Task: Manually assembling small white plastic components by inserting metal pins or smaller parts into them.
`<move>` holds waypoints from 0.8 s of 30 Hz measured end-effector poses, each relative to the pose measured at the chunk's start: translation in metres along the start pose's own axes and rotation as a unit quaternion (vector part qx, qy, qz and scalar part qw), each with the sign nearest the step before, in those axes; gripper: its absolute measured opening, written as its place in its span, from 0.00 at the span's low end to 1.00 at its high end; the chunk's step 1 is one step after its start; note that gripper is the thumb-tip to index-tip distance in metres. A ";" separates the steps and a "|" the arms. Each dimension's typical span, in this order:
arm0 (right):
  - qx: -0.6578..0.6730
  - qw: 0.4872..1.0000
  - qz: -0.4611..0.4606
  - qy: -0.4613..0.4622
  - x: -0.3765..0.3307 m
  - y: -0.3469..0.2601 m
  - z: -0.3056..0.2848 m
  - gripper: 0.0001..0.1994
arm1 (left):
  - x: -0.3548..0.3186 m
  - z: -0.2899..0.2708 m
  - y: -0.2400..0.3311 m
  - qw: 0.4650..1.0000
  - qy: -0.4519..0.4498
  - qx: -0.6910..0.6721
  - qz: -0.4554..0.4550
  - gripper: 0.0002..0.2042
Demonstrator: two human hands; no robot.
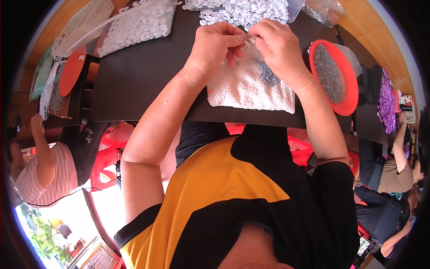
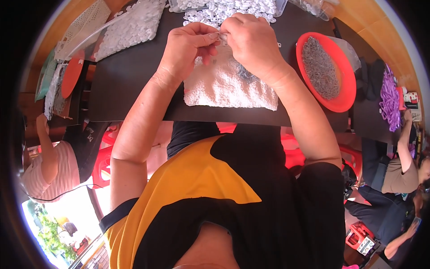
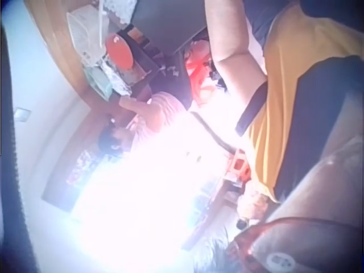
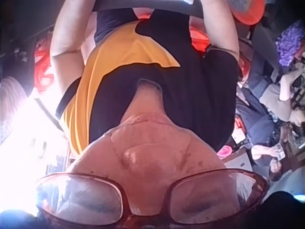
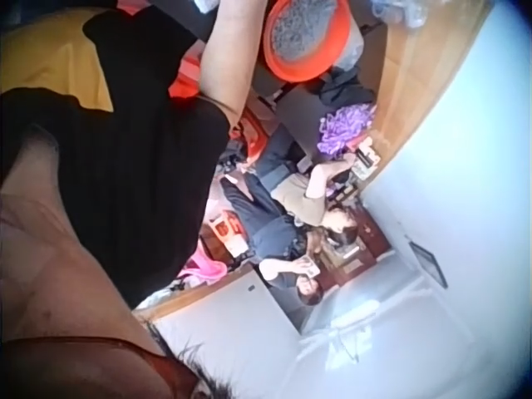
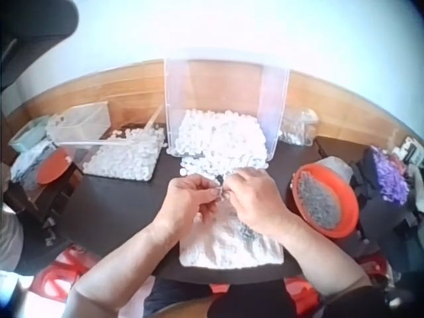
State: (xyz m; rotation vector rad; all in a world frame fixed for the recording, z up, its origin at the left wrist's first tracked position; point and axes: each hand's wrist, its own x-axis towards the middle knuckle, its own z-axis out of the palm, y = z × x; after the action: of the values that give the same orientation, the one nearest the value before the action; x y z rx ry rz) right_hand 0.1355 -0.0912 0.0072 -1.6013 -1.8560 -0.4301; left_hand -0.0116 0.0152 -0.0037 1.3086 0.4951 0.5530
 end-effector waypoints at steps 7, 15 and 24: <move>0.250 0.954 0.161 0.033 -0.010 0.004 0.008 0.04 | -0.004 0.003 0.000 0.997 0.003 -0.074 0.002 0.07; 0.386 0.884 0.257 0.057 -0.009 -0.003 0.015 0.04 | -0.007 0.006 0.004 0.994 0.005 -0.109 -0.020 0.06; 0.372 0.886 0.267 0.072 -0.006 -0.009 0.015 0.04 | -0.010 0.007 0.005 0.994 0.013 -0.106 -0.019 0.07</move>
State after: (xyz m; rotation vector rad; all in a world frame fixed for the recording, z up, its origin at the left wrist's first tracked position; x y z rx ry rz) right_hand 0.1232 -0.0885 -0.0068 -1.3831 -1.1588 0.3685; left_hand -0.0150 0.0046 0.0032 1.0889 0.4678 0.5758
